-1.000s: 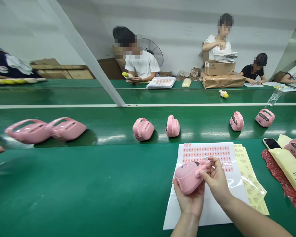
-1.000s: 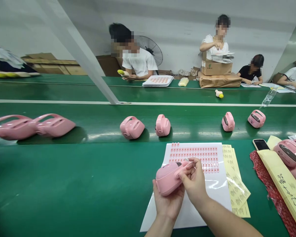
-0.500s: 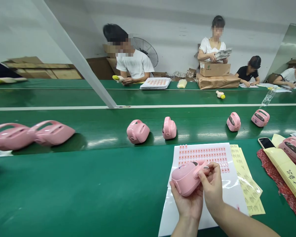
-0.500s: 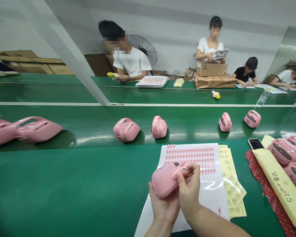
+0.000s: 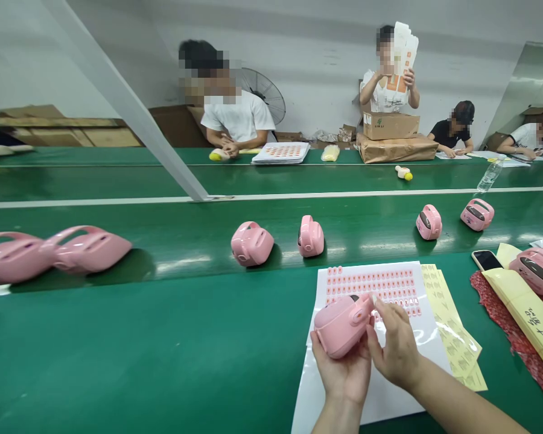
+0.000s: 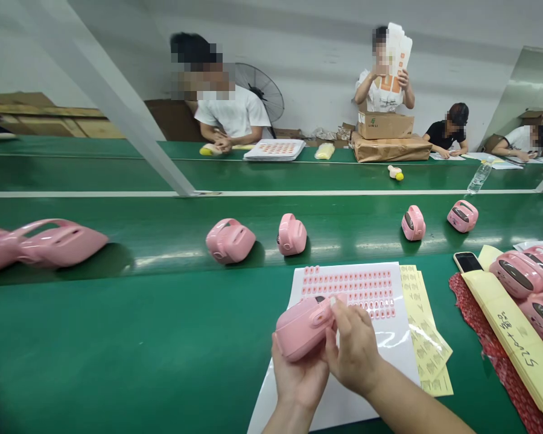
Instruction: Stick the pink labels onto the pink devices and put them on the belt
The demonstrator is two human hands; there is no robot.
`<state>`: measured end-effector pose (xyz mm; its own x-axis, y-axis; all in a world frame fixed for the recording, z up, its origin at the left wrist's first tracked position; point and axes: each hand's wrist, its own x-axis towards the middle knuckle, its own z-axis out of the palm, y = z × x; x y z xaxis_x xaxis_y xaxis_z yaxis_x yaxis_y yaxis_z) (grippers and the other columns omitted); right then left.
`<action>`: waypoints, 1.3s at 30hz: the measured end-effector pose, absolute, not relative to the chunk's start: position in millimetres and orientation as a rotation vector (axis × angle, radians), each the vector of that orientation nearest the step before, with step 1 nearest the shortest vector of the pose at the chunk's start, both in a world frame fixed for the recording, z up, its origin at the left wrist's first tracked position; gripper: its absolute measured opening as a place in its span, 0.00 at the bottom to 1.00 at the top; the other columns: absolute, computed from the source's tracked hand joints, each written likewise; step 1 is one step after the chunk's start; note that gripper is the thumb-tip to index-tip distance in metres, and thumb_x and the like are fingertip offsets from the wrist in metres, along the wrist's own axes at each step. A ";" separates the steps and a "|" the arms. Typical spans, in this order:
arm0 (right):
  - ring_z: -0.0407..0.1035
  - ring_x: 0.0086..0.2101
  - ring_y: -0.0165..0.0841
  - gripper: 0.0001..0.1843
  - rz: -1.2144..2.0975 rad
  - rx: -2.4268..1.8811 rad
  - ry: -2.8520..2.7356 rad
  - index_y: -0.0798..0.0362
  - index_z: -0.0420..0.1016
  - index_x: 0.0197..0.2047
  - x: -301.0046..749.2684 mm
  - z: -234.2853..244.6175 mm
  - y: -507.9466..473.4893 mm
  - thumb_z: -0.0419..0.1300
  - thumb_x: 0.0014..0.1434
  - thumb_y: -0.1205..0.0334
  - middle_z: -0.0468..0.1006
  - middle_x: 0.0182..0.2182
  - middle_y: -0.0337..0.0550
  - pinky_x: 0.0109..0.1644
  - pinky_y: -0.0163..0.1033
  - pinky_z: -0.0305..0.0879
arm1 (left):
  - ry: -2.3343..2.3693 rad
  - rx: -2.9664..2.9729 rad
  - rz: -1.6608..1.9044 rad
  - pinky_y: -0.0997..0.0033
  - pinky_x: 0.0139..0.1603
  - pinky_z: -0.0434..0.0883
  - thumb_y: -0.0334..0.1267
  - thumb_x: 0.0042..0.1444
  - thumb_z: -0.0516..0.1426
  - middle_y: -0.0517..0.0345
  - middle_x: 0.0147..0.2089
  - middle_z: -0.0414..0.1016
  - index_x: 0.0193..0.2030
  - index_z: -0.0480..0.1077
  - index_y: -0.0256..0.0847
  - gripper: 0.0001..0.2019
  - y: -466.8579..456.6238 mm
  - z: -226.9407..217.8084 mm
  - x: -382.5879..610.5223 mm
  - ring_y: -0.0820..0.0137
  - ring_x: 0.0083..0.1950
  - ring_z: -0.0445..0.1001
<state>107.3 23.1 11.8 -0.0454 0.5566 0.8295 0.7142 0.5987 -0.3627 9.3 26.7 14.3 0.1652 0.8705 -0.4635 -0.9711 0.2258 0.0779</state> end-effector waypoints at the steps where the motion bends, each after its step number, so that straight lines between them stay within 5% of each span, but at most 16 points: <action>1: 0.67 0.48 0.41 0.31 -0.112 -1.115 -1.698 0.53 0.41 0.64 108.0 12.6 24.1 0.49 0.60 0.69 0.70 0.49 0.55 0.46 0.51 0.66 | 0.481 -0.269 1.347 0.64 0.36 0.75 0.47 0.56 0.48 0.43 0.43 0.75 0.57 0.61 0.37 0.25 26.8 17.6 10.0 0.59 0.39 0.77; 5: 0.59 0.56 0.45 0.33 0.346 -1.263 -1.542 0.54 0.41 0.63 101.4 11.9 30.9 0.52 0.59 0.59 0.60 0.56 0.60 0.54 0.54 0.62 | 0.496 -0.267 1.384 0.64 0.36 0.76 0.46 0.57 0.48 0.43 0.42 0.76 0.55 0.64 0.38 0.22 26.9 19.0 10.4 0.59 0.39 0.77; 10: 0.66 0.51 0.37 0.29 0.773 -1.221 -1.483 0.52 0.40 0.62 97.8 -4.9 71.0 0.48 0.60 0.65 0.61 0.53 0.57 0.53 0.48 0.64 | 0.304 -0.014 1.443 0.58 0.41 0.75 0.47 0.52 0.54 0.46 0.44 0.78 0.45 0.73 0.42 0.17 30.4 -9.4 -16.0 0.56 0.44 0.76; 19: 0.67 0.43 0.38 0.35 0.786 -1.277 -1.628 0.50 0.57 0.58 72.3 -27.3 174.3 0.50 0.46 0.81 0.63 0.46 0.49 0.52 0.53 0.61 | 0.762 -0.081 1.612 0.60 0.36 0.74 0.55 0.49 0.55 0.59 0.39 0.80 0.44 0.73 0.53 0.18 31.6 -14.4 -36.9 0.59 0.40 0.76; 28: 0.66 0.33 0.30 0.37 0.949 -1.208 -1.582 0.49 0.50 0.59 74.8 -4.3 155.0 0.51 0.48 0.80 0.62 0.38 0.41 0.47 0.47 0.65 | 1.016 0.295 1.588 0.56 0.42 0.72 0.61 0.38 0.60 0.53 0.44 0.75 0.49 0.68 0.47 0.32 32.4 -15.2 -35.7 0.53 0.48 0.71; 34: 0.66 0.29 0.23 0.36 1.463 -0.898 -1.635 0.46 0.51 0.57 118.7 76.4 105.3 0.60 0.47 0.73 0.63 0.38 0.37 0.36 0.35 0.66 | 1.241 1.279 1.556 0.54 0.51 0.67 0.49 0.27 0.68 0.46 0.57 0.65 0.54 0.61 0.45 0.43 17.9 -15.5 -34.2 0.50 0.56 0.65; 39: 0.66 0.29 0.23 0.37 1.588 -0.979 -1.802 0.47 0.52 0.58 139.0 112.9 66.9 0.59 0.47 0.75 0.62 0.37 0.36 0.32 0.32 0.64 | 1.061 1.498 1.455 0.47 0.56 0.61 0.36 0.20 0.71 0.46 0.55 0.69 0.52 0.66 0.46 0.43 19.4 -23.0 -35.1 0.45 0.56 0.64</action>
<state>139.0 66.9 112.9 -0.5895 0.8051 -0.0661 0.1668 0.0413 -0.9851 -35.1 19.4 -23.0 -0.0031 0.9371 0.3492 0.0466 -0.3487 0.9361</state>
